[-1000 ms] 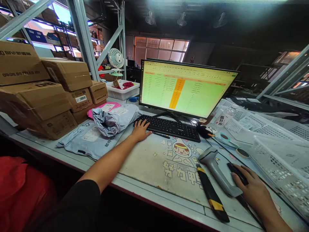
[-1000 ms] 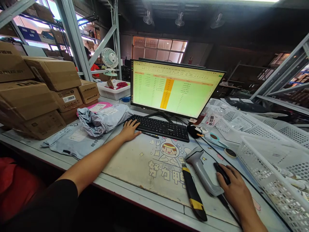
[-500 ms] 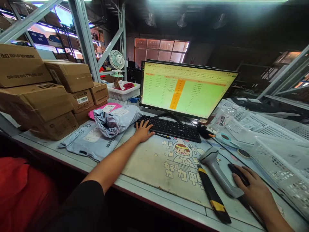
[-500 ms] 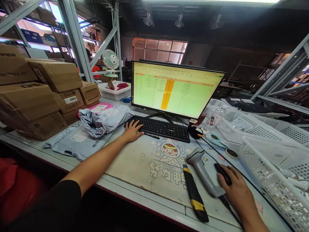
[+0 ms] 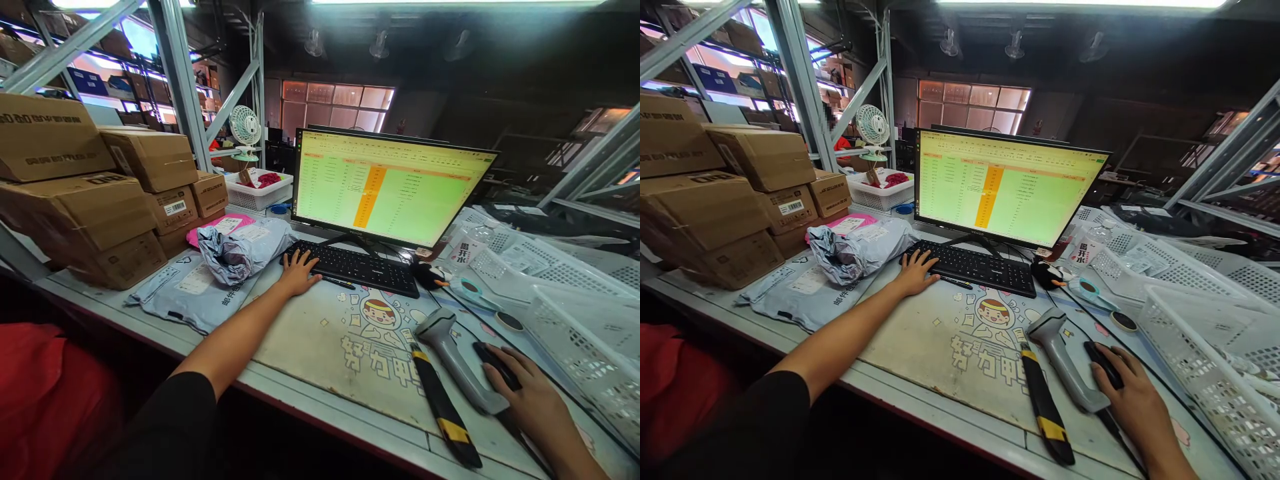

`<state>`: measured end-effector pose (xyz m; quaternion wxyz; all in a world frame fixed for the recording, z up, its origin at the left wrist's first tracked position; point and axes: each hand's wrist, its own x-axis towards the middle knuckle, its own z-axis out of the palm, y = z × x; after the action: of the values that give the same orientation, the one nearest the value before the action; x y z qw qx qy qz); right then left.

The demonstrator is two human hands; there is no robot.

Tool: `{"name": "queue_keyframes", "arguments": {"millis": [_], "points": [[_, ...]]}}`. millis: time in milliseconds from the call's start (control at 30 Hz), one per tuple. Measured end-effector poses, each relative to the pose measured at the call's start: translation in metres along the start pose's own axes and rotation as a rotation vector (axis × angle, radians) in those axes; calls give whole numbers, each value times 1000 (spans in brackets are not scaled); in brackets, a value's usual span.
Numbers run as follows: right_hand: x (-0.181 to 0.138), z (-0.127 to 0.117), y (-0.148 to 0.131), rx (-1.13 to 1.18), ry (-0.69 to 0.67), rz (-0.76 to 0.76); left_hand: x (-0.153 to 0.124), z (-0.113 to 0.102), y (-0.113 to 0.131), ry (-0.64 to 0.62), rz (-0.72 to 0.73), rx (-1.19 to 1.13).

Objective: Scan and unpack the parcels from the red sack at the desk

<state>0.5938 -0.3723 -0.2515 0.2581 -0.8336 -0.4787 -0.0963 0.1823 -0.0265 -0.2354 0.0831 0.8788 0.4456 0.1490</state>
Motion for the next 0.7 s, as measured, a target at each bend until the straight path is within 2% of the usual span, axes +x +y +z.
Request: {"name": "queue_keyframes", "arguments": {"millis": [100, 167, 300, 400, 467, 533, 600, 633, 700], "points": [[0, 1, 2, 7, -11, -6, -2, -4, 1, 6, -2, 15], [0, 3, 5, 13, -3, -17, -8, -17, 5, 44, 8, 34], [-1, 7, 7, 17, 32, -51, -34, -72, 9, 217, -3, 66], [-2, 8, 5, 0, 31, -46, -57, -114, -11, 308, -114, 166], [-2, 8, 4, -4, 36, -48, -67, -129, -38, 231, -260, 254], [-2, 8, 2, -4, 46, -56, -74, -131, -67, 74, -411, 292], [-2, 8, 1, -7, 44, -56, -81, -125, -92, -44, -485, 268], [-2, 8, 0, -7, 36, -56, -84, -120, -101, -56, -499, 251], [-4, 8, -3, 1, 27, -55, -90, -114, -111, 14, -503, 228]]}}
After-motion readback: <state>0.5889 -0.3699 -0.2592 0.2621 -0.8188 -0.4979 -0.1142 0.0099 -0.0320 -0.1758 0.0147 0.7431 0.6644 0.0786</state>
